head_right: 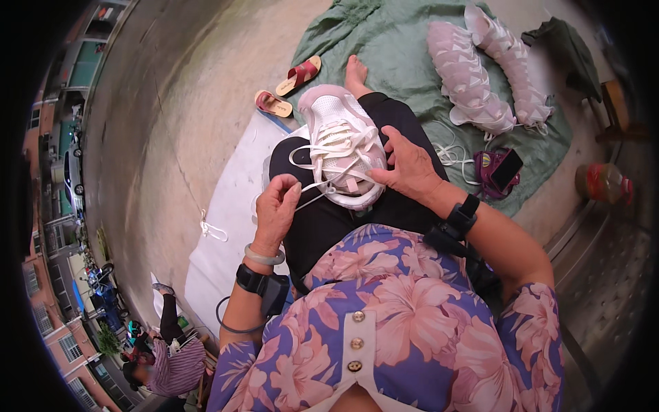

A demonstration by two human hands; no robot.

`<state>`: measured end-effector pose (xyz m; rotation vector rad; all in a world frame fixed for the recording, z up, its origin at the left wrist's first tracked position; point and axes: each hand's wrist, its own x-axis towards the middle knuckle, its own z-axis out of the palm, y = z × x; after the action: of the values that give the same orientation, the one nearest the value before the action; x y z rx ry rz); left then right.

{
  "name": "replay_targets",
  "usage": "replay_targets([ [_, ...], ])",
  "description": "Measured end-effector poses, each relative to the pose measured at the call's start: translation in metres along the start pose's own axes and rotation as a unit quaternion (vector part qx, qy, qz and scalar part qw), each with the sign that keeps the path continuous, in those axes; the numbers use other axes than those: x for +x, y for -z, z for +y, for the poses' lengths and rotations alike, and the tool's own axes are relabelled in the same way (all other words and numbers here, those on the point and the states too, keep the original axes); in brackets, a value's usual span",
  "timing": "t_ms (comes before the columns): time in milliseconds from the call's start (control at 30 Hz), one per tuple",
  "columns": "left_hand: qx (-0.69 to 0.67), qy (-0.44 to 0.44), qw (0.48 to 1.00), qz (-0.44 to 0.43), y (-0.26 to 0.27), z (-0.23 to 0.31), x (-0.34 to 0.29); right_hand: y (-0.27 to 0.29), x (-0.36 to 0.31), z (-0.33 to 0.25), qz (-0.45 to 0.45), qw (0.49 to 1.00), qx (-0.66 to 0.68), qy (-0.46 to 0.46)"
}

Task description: The recorder is lacing a pink and white sneaker by hand.

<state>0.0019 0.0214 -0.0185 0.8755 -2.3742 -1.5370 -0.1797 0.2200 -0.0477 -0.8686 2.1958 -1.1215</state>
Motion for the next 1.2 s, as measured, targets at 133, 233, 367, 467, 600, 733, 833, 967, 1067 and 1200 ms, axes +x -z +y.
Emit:
replay_targets([
  [133,-0.131,0.005,0.991,0.027,-0.008,0.006,0.032,0.002,0.017,0.003,0.056,0.996,0.071,0.026],
  [233,-0.196,0.059,0.979,0.007,-0.008,0.016,0.046,0.006,0.027,-0.01,0.019,0.932,0.36,-0.019],
  [367,-0.286,0.093,0.951,-0.073,-0.002,0.01,0.055,0.008,0.032,-0.009,-0.014,0.922,0.385,-0.036],
  [467,-0.273,0.091,0.952,-0.101,-0.004,0.007,0.06,0.0,0.033,0.0,0.002,0.937,0.349,-0.02],
  [600,-0.234,0.16,0.951,-0.12,-0.006,0.016,0.057,-0.002,0.037,-0.001,0.001,0.938,0.342,-0.047],
  [733,-0.129,0.112,0.98,-0.101,-0.013,0.003,0.057,-0.005,0.044,-0.002,0.003,0.991,0.133,-0.033],
  [833,-0.005,0.011,0.998,-0.065,-0.019,-0.005,0.056,-0.007,0.042,-0.009,0.018,1.0,0.02,-0.006],
  [967,0.079,-0.041,0.996,-0.024,-0.022,0.008,0.055,-0.006,0.037,-0.018,0.041,0.999,-0.022,0.009],
  [1067,0.087,-0.058,0.995,-0.002,-0.024,0.004,0.055,-0.01,0.037,-0.019,0.053,0.998,-0.022,-0.005],
  [1200,0.105,-0.075,0.992,0.003,-0.025,0.004,0.058,-0.015,0.038,-0.014,0.095,0.994,-0.025,0.044],
])
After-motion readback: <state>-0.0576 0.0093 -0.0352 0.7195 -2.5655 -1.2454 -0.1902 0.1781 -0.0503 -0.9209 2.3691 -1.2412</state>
